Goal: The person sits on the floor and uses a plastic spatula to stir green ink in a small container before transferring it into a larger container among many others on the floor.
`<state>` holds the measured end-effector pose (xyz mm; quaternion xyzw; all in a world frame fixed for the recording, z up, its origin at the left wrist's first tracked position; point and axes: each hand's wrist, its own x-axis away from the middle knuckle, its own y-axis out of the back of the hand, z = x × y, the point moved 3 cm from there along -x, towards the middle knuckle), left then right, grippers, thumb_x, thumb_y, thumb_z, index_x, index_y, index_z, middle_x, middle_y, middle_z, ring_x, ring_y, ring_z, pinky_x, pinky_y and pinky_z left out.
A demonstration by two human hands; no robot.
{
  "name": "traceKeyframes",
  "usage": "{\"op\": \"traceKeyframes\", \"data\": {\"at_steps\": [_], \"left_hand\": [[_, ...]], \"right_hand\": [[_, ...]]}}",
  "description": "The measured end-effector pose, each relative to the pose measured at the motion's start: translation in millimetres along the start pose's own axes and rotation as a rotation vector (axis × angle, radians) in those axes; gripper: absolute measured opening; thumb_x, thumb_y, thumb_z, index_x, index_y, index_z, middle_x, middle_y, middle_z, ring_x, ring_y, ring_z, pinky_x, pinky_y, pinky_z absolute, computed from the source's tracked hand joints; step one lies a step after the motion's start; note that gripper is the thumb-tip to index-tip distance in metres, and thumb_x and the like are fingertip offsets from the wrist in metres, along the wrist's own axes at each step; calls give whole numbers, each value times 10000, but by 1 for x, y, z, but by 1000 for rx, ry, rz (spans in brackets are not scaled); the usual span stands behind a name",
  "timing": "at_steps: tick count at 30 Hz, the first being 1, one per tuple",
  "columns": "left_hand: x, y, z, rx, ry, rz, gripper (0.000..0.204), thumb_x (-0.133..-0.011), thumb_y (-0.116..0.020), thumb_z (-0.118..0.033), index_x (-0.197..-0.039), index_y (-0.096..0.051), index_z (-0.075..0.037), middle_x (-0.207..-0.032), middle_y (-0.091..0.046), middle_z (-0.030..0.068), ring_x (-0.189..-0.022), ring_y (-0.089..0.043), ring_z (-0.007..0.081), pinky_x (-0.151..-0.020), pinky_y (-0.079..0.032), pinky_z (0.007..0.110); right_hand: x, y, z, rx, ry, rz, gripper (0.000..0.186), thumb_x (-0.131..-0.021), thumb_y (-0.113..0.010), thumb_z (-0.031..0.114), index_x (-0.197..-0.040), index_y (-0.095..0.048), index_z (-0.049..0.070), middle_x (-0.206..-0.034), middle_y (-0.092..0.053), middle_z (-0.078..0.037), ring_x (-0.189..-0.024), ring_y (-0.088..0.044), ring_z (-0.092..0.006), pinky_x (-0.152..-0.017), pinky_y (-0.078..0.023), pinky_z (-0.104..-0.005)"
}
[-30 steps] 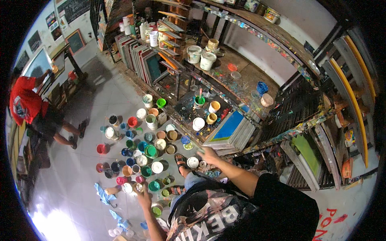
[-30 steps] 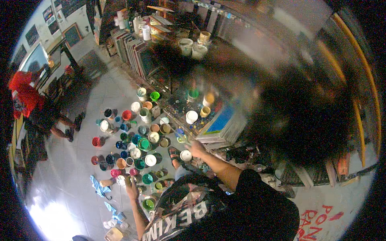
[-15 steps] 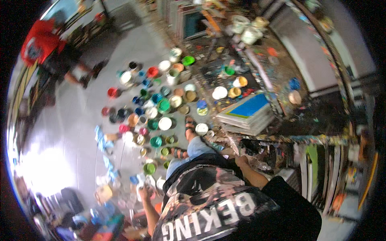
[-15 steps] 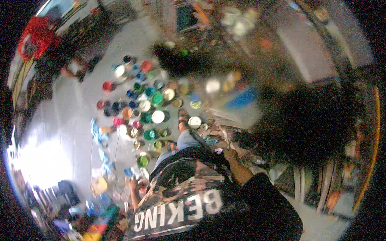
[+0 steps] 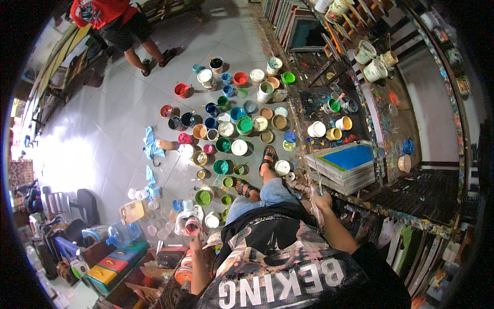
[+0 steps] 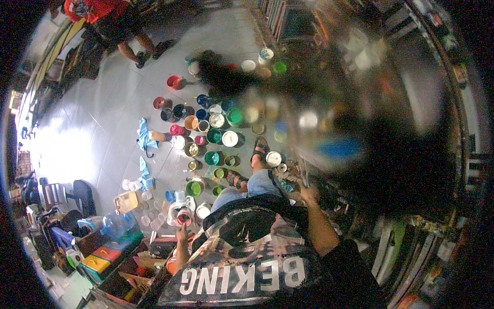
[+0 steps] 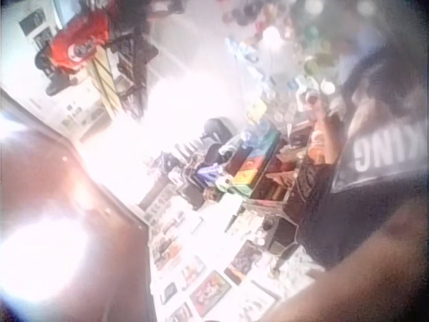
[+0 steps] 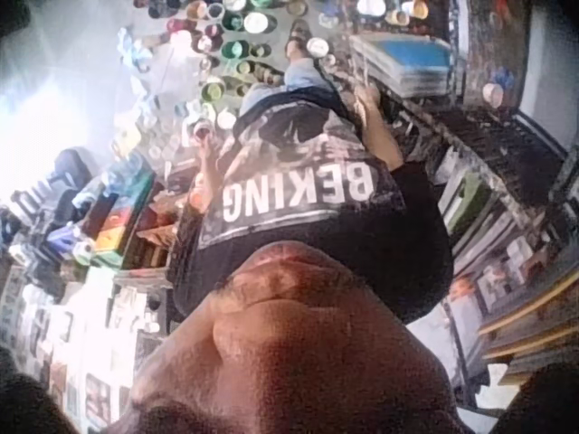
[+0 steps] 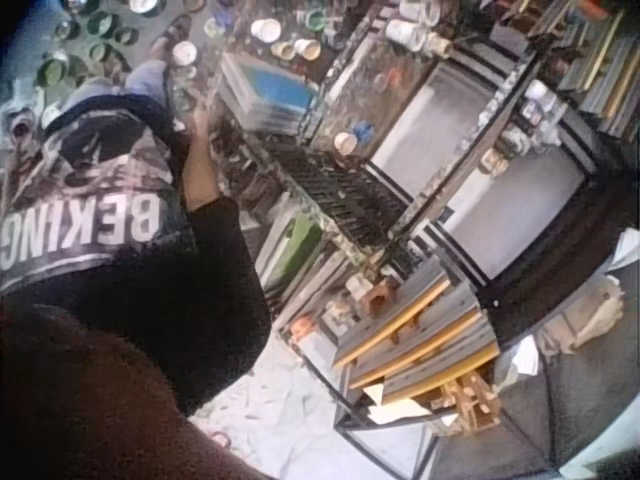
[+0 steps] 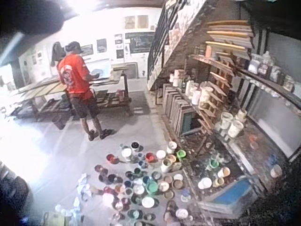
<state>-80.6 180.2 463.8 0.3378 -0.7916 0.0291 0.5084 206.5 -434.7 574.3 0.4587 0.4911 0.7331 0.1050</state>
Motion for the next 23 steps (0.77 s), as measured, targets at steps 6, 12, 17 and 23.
{"op": "traceKeyframes", "data": {"at_steps": [6, 12, 17, 23], "left_hand": [[1, -12, 12, 21, -37, 43, 641, -881, -670, -398, -1300, -450, 33, -1044, -635, 179, -763, -627, 253, -603, -568, 387], [-6, -30, 6, 140, -42, 233, 655, -896, -666, -328, -1359, -383, 39, -1044, -627, 148, -833, -650, 247, -617, -580, 379], [-7, -30, -12, -23, -33, 83, 602, -895, -606, -420, -1322, -500, -9, -1159, -599, 137, -827, -675, 266, -579, -525, 397], [-3, -26, -51, 153, 167, 96, 696, -848, -687, -252, -1440, -329, -173, -1182, -648, 131, -950, -660, 363, -891, -455, 550]], "right_hand": [[-15, 0, -17, 81, -75, 170, 966, -730, -624, 698, -1305, -497, -68, -1305, -525, -298, -1213, -519, -424, -1020, -409, -475], [-19, -1, -25, 1, 4, 51, 670, -779, -661, 565, -1111, -645, -17, -1055, -657, -247, -1005, -637, -363, -867, -481, -449], [-14, 0, -29, -79, -2, 34, 667, -738, -703, 574, -1032, -655, -22, -968, -673, -225, -928, -655, -352, -836, -482, -448], [-27, -4, -56, 27, -10, 114, 673, -726, -703, 628, -969, -675, 1, -932, -684, -201, -878, -665, -339, -813, -492, -433]]}}
